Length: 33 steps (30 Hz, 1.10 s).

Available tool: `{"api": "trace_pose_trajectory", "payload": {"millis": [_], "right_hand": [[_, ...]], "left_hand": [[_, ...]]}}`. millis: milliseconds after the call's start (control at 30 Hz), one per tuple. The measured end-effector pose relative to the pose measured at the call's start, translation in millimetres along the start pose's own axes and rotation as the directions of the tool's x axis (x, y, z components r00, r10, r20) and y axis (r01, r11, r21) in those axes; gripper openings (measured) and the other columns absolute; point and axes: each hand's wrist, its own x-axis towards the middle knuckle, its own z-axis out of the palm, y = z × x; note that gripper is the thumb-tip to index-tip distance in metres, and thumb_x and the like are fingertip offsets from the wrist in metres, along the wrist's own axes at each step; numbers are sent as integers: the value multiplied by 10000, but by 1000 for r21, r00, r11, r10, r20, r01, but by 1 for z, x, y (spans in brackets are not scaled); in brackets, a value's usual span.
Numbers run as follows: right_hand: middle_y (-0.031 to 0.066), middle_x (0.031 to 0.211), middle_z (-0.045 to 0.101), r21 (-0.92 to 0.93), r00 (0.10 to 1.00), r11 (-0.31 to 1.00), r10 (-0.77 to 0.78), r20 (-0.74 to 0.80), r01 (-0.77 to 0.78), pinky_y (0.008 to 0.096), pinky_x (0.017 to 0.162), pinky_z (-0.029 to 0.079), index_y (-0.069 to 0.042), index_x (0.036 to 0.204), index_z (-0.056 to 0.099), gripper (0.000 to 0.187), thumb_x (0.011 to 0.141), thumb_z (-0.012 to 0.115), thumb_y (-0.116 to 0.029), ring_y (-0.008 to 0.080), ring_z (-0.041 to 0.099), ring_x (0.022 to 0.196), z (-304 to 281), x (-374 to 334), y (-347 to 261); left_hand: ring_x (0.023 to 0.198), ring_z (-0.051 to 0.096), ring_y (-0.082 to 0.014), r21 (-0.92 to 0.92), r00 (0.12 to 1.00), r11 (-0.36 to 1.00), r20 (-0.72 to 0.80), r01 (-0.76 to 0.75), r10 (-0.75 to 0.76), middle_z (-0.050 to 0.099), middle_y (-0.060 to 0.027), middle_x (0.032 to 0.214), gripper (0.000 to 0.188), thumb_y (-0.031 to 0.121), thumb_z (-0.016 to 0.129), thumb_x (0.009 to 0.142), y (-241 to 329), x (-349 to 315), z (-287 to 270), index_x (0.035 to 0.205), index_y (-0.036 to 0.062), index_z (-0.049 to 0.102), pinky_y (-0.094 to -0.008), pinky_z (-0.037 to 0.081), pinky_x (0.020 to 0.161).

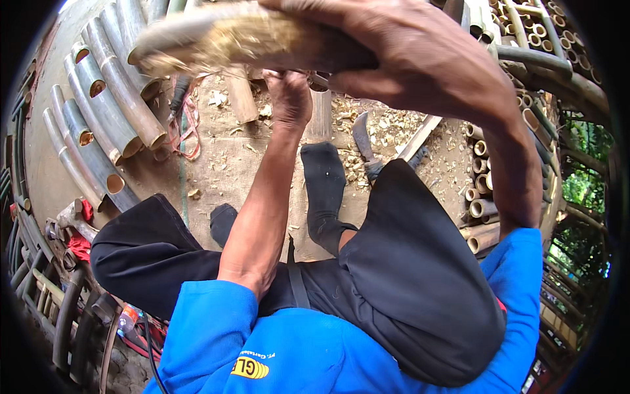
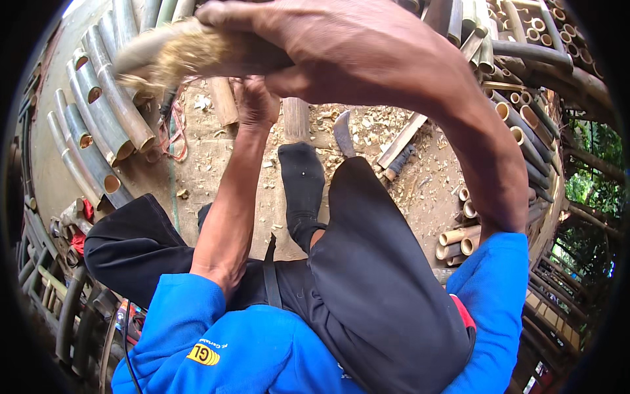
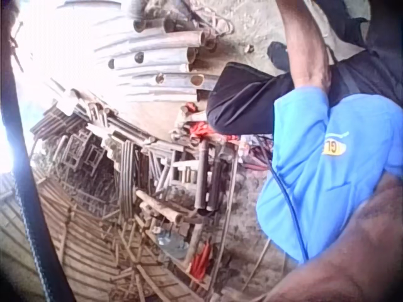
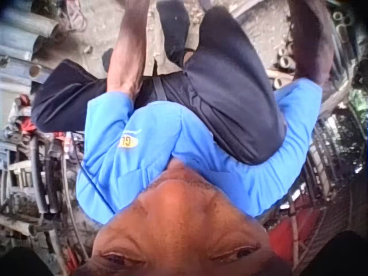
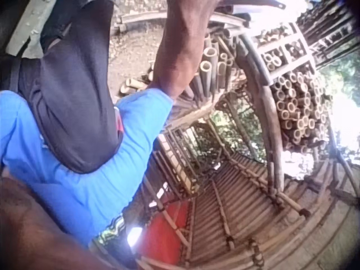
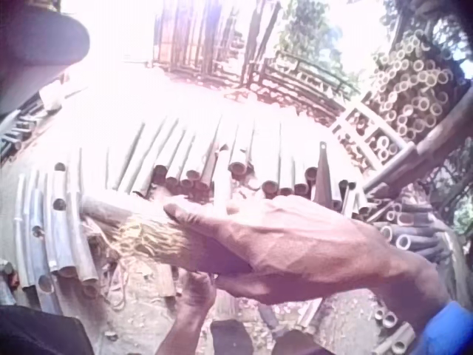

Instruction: The person carves notches into bamboo poles with a knife and fits the sections together to assemble a wooden frame on the ground.

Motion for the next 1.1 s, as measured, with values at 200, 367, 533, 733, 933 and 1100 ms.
{"api": "trace_pose_trajectory", "payload": {"millis": [200,367,533,733,933,1100], "right_hand": [[211,1216,661,88,848,988,-62,-526,127,471,944,542,-184,1582,384,802,881,738,-347,393,674,1070,69,-10,27],[227,1427,571,321,834,946,214,-509,-46,453,1100,460,-165,1601,333,839,870,730,-278,384,594,1276,83,-52,40],[179,1479,513,820,521,533,649,-555,210,419,1136,409,-69,1575,338,912,819,819,-242,297,514,1361,155,-108,40],[144,1018,641,913,326,163,899,-293,374,319,679,588,-12,1494,367,762,853,724,-220,209,677,721,213,-152,35],[185,1186,625,910,228,324,895,-383,260,386,865,557,-13,1549,304,815,867,717,-181,281,669,951,230,-117,23],[198,1507,473,851,466,484,716,-519,204,367,1118,423,-11,1590,276,887,856,756,-141,271,530,1319,194,-126,16]], "left_hand": [[1009,628,-281,-436,975,887,-78,156,-209,685,-69,1012,304,77,701,833,34,1,15,1137,81,698,-455,459,920],[915,729,-320,-961,932,115,209,253,-297,747,-162,1007,292,244,722,897,102,39,0,1054,-1,723,-405,583,788],[837,737,-336,-449,803,891,556,72,215,738,-173,824,313,373,756,766,126,43,-7,900,91,741,-464,577,792],[763,740,-314,-428,718,897,660,114,224,739,-146,798,331,418,761,804,118,53,7,854,91,771,-456,586,780],[741,718,-363,-552,783,827,558,104,274,734,-180,805,295,337,742,807,113,67,1,914,66,789,-466,576,755],[728,678,-389,-591,803,806,498,39,326,680,-194,766,204,218,769,791,88,54,-12,907,62,708,-458,526,673]]}}
